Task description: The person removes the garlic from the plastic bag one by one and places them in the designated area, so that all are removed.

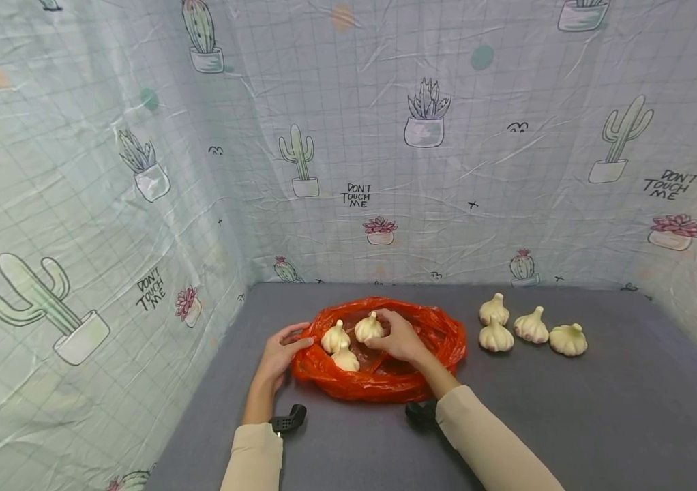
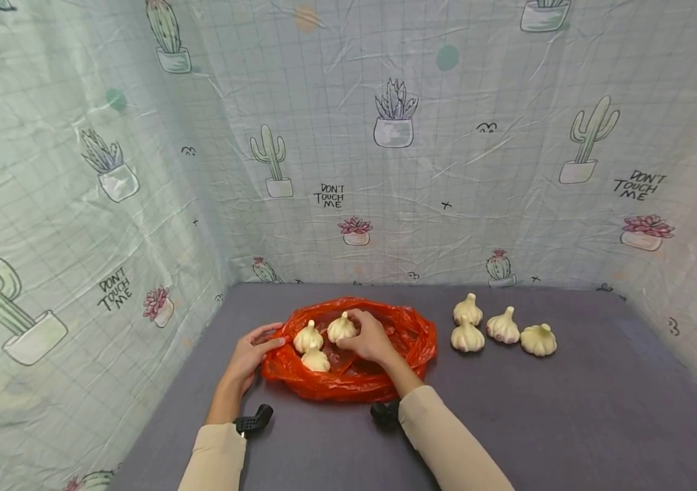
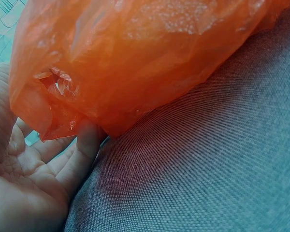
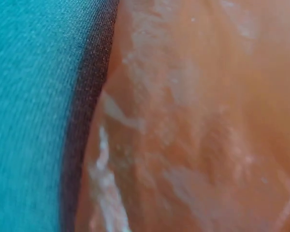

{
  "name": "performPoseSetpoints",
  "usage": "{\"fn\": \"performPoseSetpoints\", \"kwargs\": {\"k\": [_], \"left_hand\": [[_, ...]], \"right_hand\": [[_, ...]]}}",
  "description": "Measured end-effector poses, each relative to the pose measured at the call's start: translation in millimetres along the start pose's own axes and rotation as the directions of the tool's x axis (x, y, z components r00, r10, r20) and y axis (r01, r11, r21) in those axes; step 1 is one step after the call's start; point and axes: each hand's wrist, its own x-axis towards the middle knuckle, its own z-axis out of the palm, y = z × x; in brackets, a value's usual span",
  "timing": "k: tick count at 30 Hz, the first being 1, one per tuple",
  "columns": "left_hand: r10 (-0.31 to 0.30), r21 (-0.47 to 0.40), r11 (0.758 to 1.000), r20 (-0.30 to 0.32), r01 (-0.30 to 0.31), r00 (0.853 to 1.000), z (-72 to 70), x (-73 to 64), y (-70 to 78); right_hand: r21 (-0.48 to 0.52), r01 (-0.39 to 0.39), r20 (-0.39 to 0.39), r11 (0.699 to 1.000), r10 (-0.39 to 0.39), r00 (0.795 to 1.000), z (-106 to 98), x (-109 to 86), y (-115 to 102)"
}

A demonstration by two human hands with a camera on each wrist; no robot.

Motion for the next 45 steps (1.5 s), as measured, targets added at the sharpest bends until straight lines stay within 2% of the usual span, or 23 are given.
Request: {"fn": "performPoseSetpoints", "kwargs": {"k": [9, 20, 32, 36, 45], "left_hand": [[-0.009, 0.004, 1.000, -0.001, 0.009, 1.000, 0.4, -0.3, 1.0], [-0.008, 0.001, 1.000, -0.001, 0.008, 1.000, -0.2, 0.2, 1.1], [-0.002, -0.013, 1.000, 0.004, 0.002, 1.000, 0.2, 1.1, -0.4], [-0.001, -0.011, 1.000, 0.004, 0.001, 1.000, 0.8, 0.5, 0.9], [-0.013, -0.014, 1.000, 0.004, 0.013, 1.000, 1.4, -1.5, 2.4]], "right_hand": [[0.032, 0.004, -0.010, 0.999, -0.004, 1.000, -15, -11.9, -3], [-0.005, 0.067, -0.027, 0.998, -0.067, 0.997, -29, -25.9, -2], [0.045, 0.126, -0.014, 0.991, -0.126, 0.992, -53, -47.5, -6], [0.062, 0.138, -0.009, 0.988, -0.138, 0.990, -61, -53.8, -3], [0.031, 0.143, -0.018, 0.989, -0.142, 0.990, -80, -68.8, 8]]}}
